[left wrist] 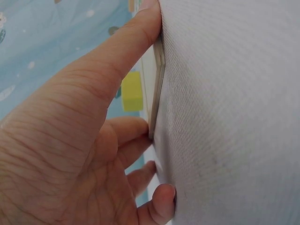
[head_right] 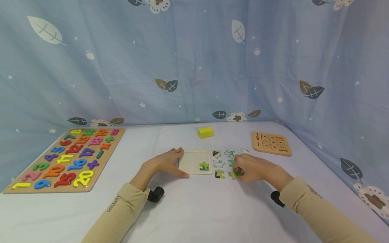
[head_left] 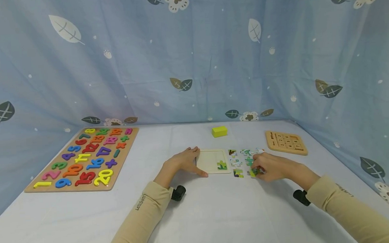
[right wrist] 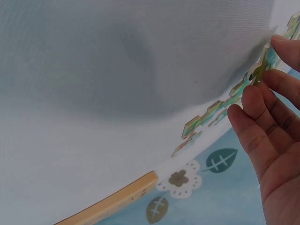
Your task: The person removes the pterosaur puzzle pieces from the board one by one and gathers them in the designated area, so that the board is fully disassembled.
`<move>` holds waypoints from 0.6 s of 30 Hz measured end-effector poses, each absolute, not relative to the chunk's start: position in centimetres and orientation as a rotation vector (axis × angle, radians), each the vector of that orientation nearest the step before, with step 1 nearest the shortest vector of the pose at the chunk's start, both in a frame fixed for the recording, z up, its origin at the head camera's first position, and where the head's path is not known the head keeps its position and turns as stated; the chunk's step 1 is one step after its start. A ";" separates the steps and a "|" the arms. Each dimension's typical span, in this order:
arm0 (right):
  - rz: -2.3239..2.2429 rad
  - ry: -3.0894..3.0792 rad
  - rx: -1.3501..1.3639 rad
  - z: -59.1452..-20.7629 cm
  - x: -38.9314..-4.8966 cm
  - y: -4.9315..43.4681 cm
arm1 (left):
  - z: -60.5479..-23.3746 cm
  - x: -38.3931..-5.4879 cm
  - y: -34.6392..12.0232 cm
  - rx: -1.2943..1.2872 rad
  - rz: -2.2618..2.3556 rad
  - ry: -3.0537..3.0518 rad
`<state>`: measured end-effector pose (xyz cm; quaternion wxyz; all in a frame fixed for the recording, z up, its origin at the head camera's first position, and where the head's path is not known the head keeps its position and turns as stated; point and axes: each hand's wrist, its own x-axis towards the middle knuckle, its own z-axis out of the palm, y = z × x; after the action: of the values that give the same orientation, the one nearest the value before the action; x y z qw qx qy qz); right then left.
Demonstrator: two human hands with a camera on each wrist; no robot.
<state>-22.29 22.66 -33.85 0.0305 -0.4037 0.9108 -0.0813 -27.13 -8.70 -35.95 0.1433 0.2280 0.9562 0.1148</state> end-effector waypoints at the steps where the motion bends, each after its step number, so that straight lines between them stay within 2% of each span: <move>1: -0.252 2.807 -1.246 -33.9 -22.3 22.7 | -35.9 -27.1 -8.7 0.658 0.331 2.756; 18: -0.264 2.804 -1.200 -34.4 -22.5 22.5 | -35.9 -27.0 -8.8 0.641 0.343 2.751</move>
<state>-22.50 22.46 -34.44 0.0399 -0.3916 0.9152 -0.0862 -26.99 -8.78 -35.90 0.1474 0.2229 0.9562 0.1194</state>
